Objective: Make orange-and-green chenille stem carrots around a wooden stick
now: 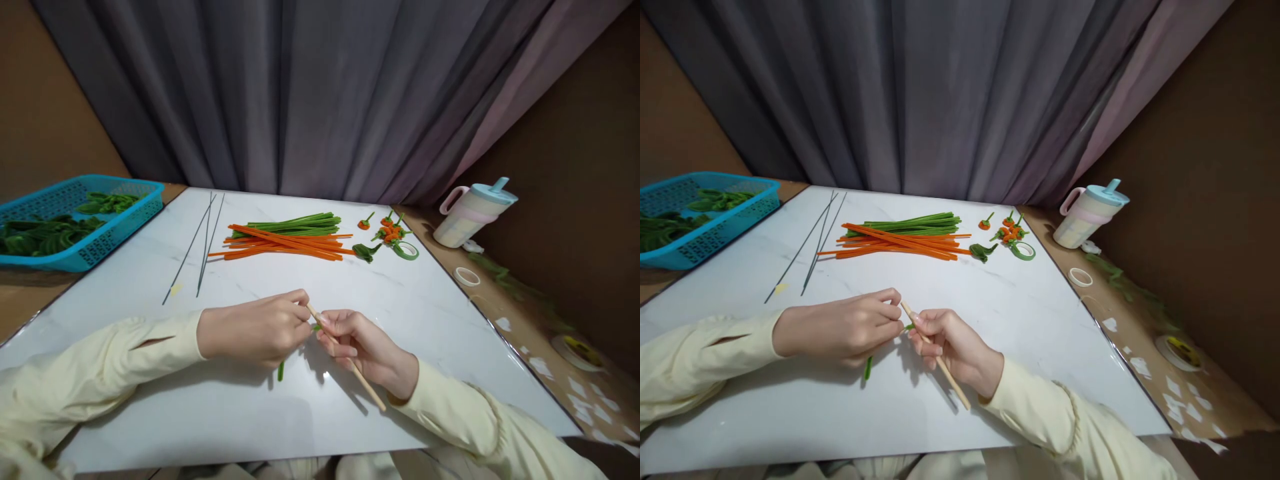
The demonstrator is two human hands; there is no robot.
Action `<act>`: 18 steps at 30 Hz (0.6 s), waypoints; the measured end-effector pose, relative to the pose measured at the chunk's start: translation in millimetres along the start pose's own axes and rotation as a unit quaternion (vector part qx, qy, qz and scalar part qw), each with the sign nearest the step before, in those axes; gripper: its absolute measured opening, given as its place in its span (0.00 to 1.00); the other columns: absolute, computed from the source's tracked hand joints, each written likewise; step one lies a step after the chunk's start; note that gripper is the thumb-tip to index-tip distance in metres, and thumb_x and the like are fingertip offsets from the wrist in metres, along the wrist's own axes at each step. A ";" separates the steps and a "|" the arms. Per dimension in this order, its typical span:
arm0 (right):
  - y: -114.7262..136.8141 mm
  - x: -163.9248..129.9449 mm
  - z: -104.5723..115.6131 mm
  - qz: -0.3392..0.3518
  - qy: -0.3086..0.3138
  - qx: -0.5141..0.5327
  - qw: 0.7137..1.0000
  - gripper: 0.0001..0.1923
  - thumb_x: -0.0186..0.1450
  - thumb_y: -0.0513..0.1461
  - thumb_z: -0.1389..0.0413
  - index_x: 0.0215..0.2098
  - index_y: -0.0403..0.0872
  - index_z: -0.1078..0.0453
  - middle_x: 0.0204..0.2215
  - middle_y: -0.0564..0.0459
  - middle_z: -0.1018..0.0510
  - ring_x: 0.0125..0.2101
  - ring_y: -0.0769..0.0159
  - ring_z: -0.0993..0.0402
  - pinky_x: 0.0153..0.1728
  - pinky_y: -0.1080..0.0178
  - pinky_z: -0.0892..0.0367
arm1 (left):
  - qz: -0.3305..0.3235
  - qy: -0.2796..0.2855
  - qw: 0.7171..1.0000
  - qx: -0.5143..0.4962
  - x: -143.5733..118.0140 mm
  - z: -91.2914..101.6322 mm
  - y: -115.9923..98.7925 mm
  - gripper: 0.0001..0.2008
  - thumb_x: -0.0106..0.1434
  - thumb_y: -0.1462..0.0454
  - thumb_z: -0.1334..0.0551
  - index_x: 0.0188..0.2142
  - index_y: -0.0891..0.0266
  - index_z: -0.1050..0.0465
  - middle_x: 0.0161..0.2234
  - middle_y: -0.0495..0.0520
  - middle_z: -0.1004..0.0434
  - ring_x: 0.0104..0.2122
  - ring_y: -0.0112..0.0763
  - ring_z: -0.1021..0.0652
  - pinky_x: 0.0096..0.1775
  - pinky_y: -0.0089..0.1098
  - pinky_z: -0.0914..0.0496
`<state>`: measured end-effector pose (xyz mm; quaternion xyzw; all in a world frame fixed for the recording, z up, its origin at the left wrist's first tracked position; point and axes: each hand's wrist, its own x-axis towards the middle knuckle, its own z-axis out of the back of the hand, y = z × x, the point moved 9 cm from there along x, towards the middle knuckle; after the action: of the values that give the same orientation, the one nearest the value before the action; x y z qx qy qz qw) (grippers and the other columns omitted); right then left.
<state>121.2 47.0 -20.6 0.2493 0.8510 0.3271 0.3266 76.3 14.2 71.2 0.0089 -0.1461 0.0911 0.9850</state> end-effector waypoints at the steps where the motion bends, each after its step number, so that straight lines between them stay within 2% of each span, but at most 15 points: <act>1: -1.0 0.3 -0.4 -0.013 0.006 0.007 1.000 0.11 0.52 0.38 0.39 0.21 0.40 0.36 0.13 0.61 0.38 0.10 0.83 0.56 0.09 0.76 0.49 | -0.010 0.002 0.999 0.037 -0.5 -0.6 -3.4 0.14 0.57 0.77 0.52 0.20 0.64 0.38 0.18 0.52 0.38 0.21 0.30 0.41 0.33 0.33 0.39; 3: 1.4 0.1 -1.3 -0.013 0.018 0.004 1.000 0.11 0.53 0.38 0.39 0.23 0.40 0.35 0.14 0.61 0.38 0.10 0.83 0.56 0.10 0.75 0.49 | -0.007 0.004 0.997 0.076 -1.2 -1.0 -4.0 0.14 0.55 0.78 0.52 0.19 0.64 0.37 0.18 0.52 0.38 0.21 0.30 0.42 0.32 0.33 0.40; 6: 15.2 -1.8 0.0 0.047 0.016 -0.063 0.997 0.14 0.59 0.42 0.41 0.23 0.41 0.37 0.17 0.58 0.33 0.11 0.81 0.52 0.10 0.74 0.51 | 0.058 0.010 0.997 0.048 -2.0 -1.6 10.6 0.14 0.59 0.75 0.53 0.21 0.64 0.36 0.19 0.51 0.37 0.20 0.28 0.43 0.33 0.34 0.40; 9: 34.2 -6.6 1.3 0.136 -0.007 -0.179 0.974 0.13 0.64 0.46 0.45 0.31 0.43 0.37 0.19 0.58 0.32 0.13 0.80 0.54 0.11 0.74 0.56 | 0.150 0.000 0.986 -0.067 -4.0 -1.7 31.5 0.15 0.65 0.70 0.54 0.24 0.64 0.35 0.20 0.49 0.35 0.20 0.27 0.41 0.36 0.33 0.40; 11: 49.1 -12.5 2.8 0.206 -0.040 -0.261 0.942 0.14 0.65 0.46 0.47 0.41 0.44 0.38 0.18 0.60 0.33 0.13 0.79 0.52 0.13 0.74 0.55 | 0.221 -0.004 0.956 -0.191 -7.2 -5.7 45.2 0.16 0.67 0.66 0.53 0.25 0.63 0.35 0.20 0.48 0.34 0.21 0.26 0.37 0.36 0.32 0.39; 12: 57.8 -17.1 3.4 0.248 -0.062 -0.304 0.917 0.15 0.66 0.46 0.48 0.45 0.45 0.39 0.18 0.60 0.33 0.14 0.78 0.50 0.14 0.73 0.53 | 0.260 0.001 0.926 -0.274 -9.6 -10.7 51.0 0.15 0.67 0.65 0.52 0.25 0.63 0.35 0.20 0.48 0.33 0.22 0.26 0.35 0.35 0.31 0.39; 13: 66.1 -22.5 3.7 0.290 -0.085 -0.346 0.888 0.15 0.66 0.45 0.48 0.47 0.45 0.40 0.19 0.59 0.32 0.16 0.77 0.47 0.15 0.73 0.50 | 0.295 0.007 0.883 -0.364 -12.4 -17.2 54.8 0.15 0.67 0.63 0.52 0.26 0.63 0.35 0.19 0.47 0.33 0.23 0.27 0.32 0.33 0.30 0.38; 15: 80.7 -35.4 2.9 0.371 -0.129 -0.420 0.818 0.12 0.68 0.42 0.50 0.47 0.45 0.39 0.22 0.57 0.29 0.19 0.74 0.41 0.18 0.71 0.46 | 0.344 0.011 0.772 -0.534 -16.8 -29.7 56.3 0.14 0.67 0.60 0.50 0.28 0.63 0.35 0.17 0.46 0.36 0.23 0.28 0.29 0.31 0.29 0.37; 17: 91.3 -50.8 -2.5 0.459 -0.156 -0.485 0.728 0.08 0.68 0.38 0.51 0.45 0.45 0.37 0.27 0.53 0.26 0.22 0.72 0.36 0.22 0.69 0.42 | 0.356 -0.005 0.669 -0.652 -17.9 -35.9 54.4 0.13 0.65 0.60 0.48 0.27 0.64 0.36 0.16 0.44 0.41 0.24 0.28 0.29 0.30 0.28 0.36; 18: 94.3 -59.5 -7.7 0.508 -0.159 -0.513 0.673 0.07 0.68 0.35 0.51 0.44 0.45 0.36 0.28 0.52 0.26 0.24 0.71 0.34 0.23 0.68 0.41 | 0.352 -0.018 0.628 -0.693 -17.6 -37.2 54.0 0.12 0.64 0.61 0.46 0.26 0.64 0.37 0.16 0.43 0.43 0.24 0.28 0.30 0.30 0.28 0.36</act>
<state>174.9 68.4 75.1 0.4852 0.2268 0.7827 0.3170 60.6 65.8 29.9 -0.7270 -0.1762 0.3029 0.5904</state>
